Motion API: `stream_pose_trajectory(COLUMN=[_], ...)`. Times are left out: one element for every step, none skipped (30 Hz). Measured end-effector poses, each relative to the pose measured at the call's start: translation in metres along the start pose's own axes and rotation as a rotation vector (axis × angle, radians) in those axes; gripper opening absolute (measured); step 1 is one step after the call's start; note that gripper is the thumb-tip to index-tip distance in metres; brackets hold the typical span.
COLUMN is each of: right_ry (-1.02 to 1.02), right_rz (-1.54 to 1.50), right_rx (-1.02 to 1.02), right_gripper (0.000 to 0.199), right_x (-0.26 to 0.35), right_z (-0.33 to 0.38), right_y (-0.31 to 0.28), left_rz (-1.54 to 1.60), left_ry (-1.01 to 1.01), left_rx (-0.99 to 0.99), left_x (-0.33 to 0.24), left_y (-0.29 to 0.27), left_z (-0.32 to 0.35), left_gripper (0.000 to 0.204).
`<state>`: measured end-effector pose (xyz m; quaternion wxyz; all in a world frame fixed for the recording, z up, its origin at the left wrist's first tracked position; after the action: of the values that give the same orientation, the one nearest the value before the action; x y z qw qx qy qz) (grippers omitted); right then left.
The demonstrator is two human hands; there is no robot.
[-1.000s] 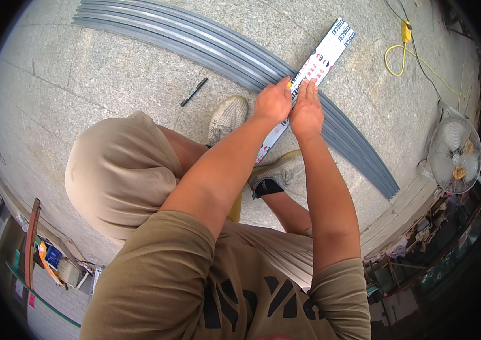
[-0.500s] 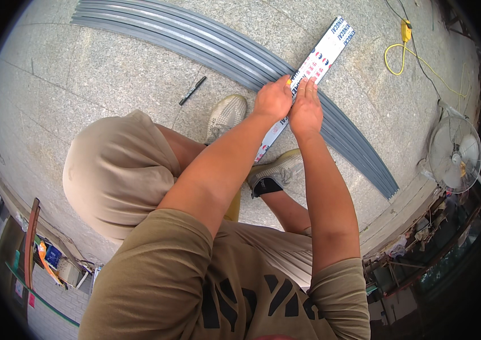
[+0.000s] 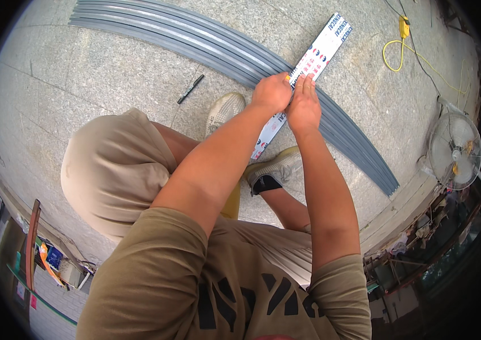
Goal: The person measures a long metal profile using a tape measure and a straight edge, then uses a utility knife to score and cut the profile along the marked line. The cut piece is separated and set aside.
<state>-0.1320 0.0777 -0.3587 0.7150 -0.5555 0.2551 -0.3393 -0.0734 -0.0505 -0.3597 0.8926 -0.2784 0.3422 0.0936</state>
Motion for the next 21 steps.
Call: stream_pose_trajectory(right_ry=[0.001,0.002,0.0,-0.001,-0.001,0.001,0.001,0.001,0.001,0.002,0.003,0.003,0.003,0.002,-0.001,-0.004,-0.008,-0.012,-0.015,-0.018,-0.016], right_rz=[-0.001,-0.002,-0.005,-0.004,-0.003,-0.001,-0.004,-0.006,-0.007,-0.014,-0.02,-0.027,-0.026,-0.024,-0.024,-0.019,-0.013,-0.007,0.009,0.026,0.043], right_rx=[-0.01,-0.02,-0.031,-0.028,-0.025,-0.02,-0.025,-0.03,-0.034,-0.035,-0.036,-0.038,-0.037,-0.036,-0.037,-0.036,-0.036,-0.036,-0.031,-0.026,-0.017], right_gripper=[0.114,0.114,0.113,0.109,0.105,0.1,0.094,0.087,0.081,0.076,0.073,0.069,0.068,0.068,0.067,0.067,0.067,0.067,0.07,0.073,0.075], right_x=[-0.001,-0.002,0.0,0.001,0.001,0.001,0.001,0.001,0.001,0.001,0.001,0.0,0.0,0.0,0.001,0.001,0.001,0.0,0.0,0.001,0.001], right_z=[0.0,0.0,-0.001,-0.002,-0.001,-0.001,-0.001,-0.001,-0.001,0.0,0.001,0.001,0.001,0.001,0.001,0.001,0.0,0.0,-0.001,-0.001,0.001], right_y=[0.002,0.003,0.003,0.002,0.001,0.001,0.002,0.002,0.002,0.001,0.001,0.001,0.001,0.0,0.001,0.001,0.002,0.002,0.003,0.004,0.004], left_rz=[-0.015,-0.027,-0.039,-0.05,-0.054,-0.058,-0.061,-0.06,-0.058,-0.055,-0.059,-0.063,-0.067,-0.066,-0.066,-0.065,-0.052,-0.039,-0.025,-0.028,-0.034], left_ry=[-0.012,-0.021,-0.032,-0.042,-0.042,-0.042,-0.041,-0.05,-0.058,-0.067,-0.074,-0.08,-0.087,-0.088,-0.09,-0.092,-0.091,-0.089,-0.087,-0.093,-0.1], left_rx=[0.005,0.006,0.003,0.0,-0.003,-0.004,-0.005,0.001,0.008,0.014,0.014,0.013,0.012,0.015,0.015,0.015,0.017,0.02,0.023,0.039,0.061], left_x=[-0.003,-0.005,-0.006,-0.006,-0.007,-0.008,-0.009,-0.009,-0.01,-0.01,-0.011,-0.012,-0.013,-0.014,-0.013,-0.012,-0.01,-0.01,-0.01,-0.008,-0.005], left_y=[-0.001,-0.002,-0.001,-0.001,-0.001,0.0,0.0,0.0,0.0,0.0,0.0,0.0,-0.001,-0.001,0.0,0.001,0.002,0.003,0.003,0.002,-0.001], left_z=[0.001,0.003,0.003,0.003,0.003,0.004,0.005,0.004,0.004,0.005,0.006,0.007,0.008,0.009,0.008,0.007,0.007,0.006,0.006,0.006,0.009], left_gripper=[0.05,0.05,0.05,0.05,0.05,0.05,0.05,0.05,0.05,0.05,0.051,0.051,0.051,0.051,0.051,0.051,0.052,0.052,0.052,0.052,0.052])
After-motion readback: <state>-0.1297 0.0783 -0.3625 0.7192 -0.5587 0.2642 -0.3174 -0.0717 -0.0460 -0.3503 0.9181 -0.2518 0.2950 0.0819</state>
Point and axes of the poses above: each hand's wrist, its own z-axis away from the middle knuckle, its own y-axis out of the palm, x = y × z, the point moved 3 cm from there along -z, towards the middle knuckle, and after that the axes turned 9 degrees about -x, right-handed, at the moved point
